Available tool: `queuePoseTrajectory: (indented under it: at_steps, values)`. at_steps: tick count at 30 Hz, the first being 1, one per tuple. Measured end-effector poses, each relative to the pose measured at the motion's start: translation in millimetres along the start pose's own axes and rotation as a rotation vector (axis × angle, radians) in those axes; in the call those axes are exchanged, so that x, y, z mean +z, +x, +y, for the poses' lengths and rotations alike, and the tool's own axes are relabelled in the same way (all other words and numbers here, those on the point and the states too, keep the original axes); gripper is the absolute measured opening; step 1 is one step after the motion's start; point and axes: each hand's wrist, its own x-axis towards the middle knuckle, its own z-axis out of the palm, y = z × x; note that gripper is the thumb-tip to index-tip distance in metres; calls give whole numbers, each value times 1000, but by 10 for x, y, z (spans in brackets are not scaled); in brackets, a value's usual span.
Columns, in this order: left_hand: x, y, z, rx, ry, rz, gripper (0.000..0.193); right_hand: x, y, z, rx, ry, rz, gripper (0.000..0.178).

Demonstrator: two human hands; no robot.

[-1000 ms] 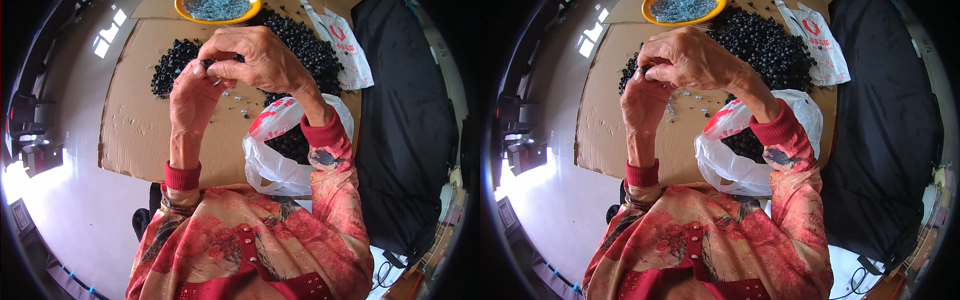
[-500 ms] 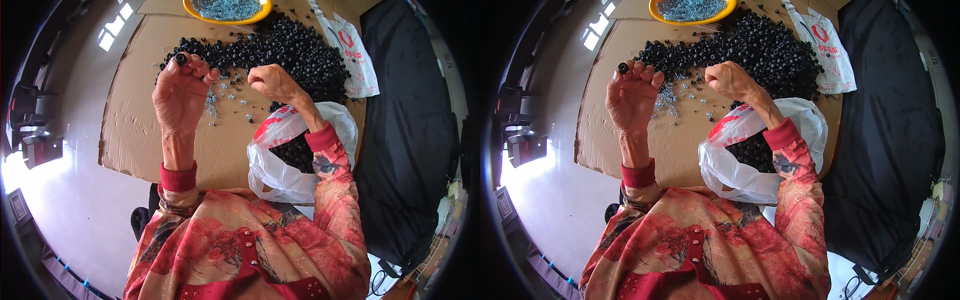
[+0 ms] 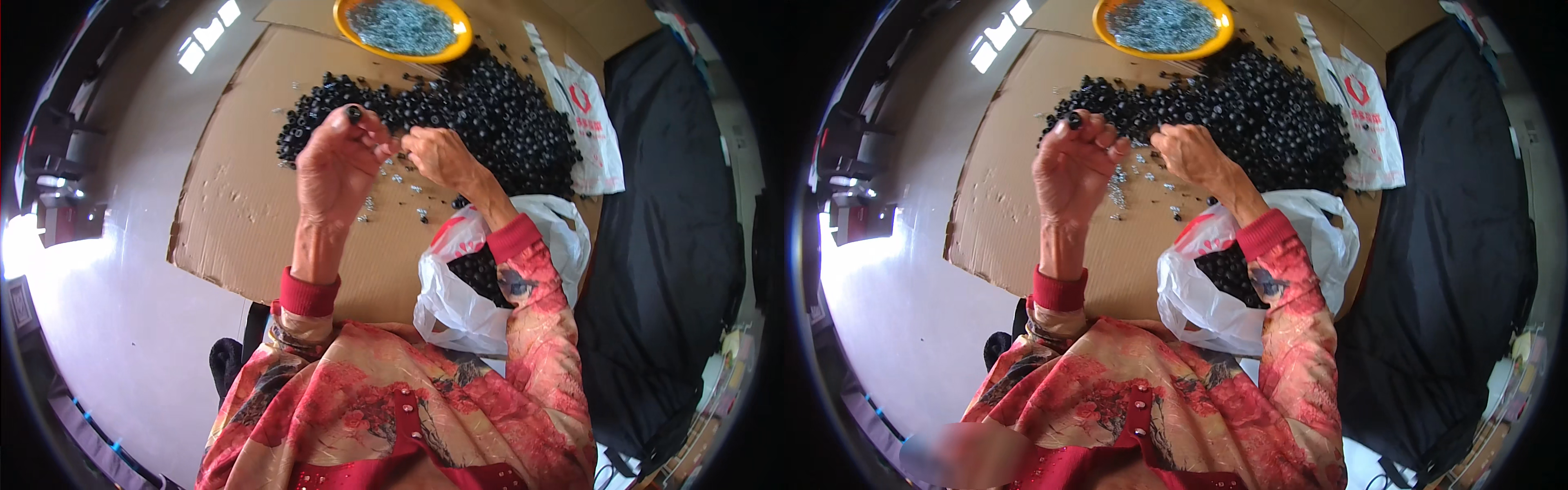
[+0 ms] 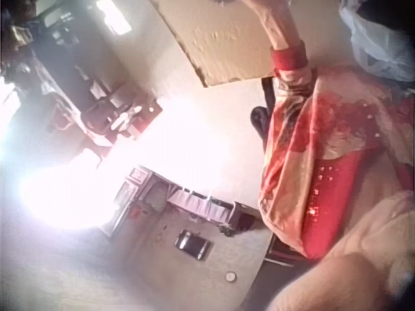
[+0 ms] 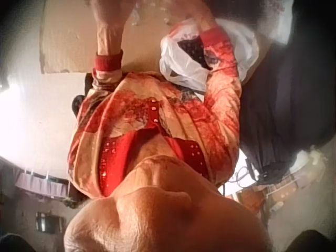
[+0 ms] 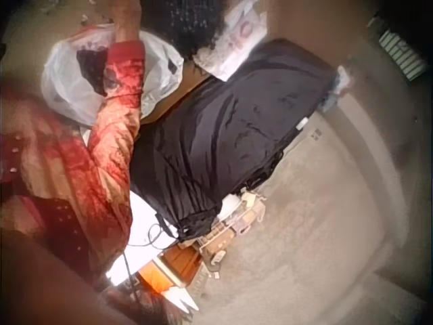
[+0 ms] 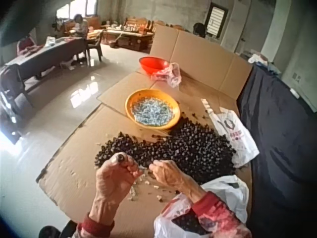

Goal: Manual sorting and inspection of small black plastic components and silver metallic parts.

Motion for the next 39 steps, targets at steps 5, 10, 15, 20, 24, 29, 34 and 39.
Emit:
queuePoseTrajectory:
  at_steps: [5, 10, 15, 20, 24, 29, 34, 39]
  values:
    - [167, -16, -78, -39, 70, 36, 16, -294, -83, -42, -3, 160, 114, 4]
    - [316, -80, -176, -59, -58, 80, 19, -937, -9, -587, 362, 885, 285, 12]
    - [565, -90, -233, -27, -11, -12, 20, -1163, 68, -720, 79, 1386, 439, 12]
    - [736, -111, -269, -49, -46, -37, 20, -1242, 62, -766, 27, 1414, 493, 13]
    - [768, -86, -268, -22, 6, -8, 20, -1356, 45, -867, 86, 1292, 518, 12]
    - [731, -76, -272, -35, -7, -13, 20, -1417, 69, -911, 83, 1132, 489, 13]
    - [690, -83, -285, -49, -47, -25, 22, -1464, 98, -984, 121, 1036, 470, 15]
    - [664, -101, -275, -59, -79, -4, 21, -1520, 172, -999, -90, 691, 463, 17]
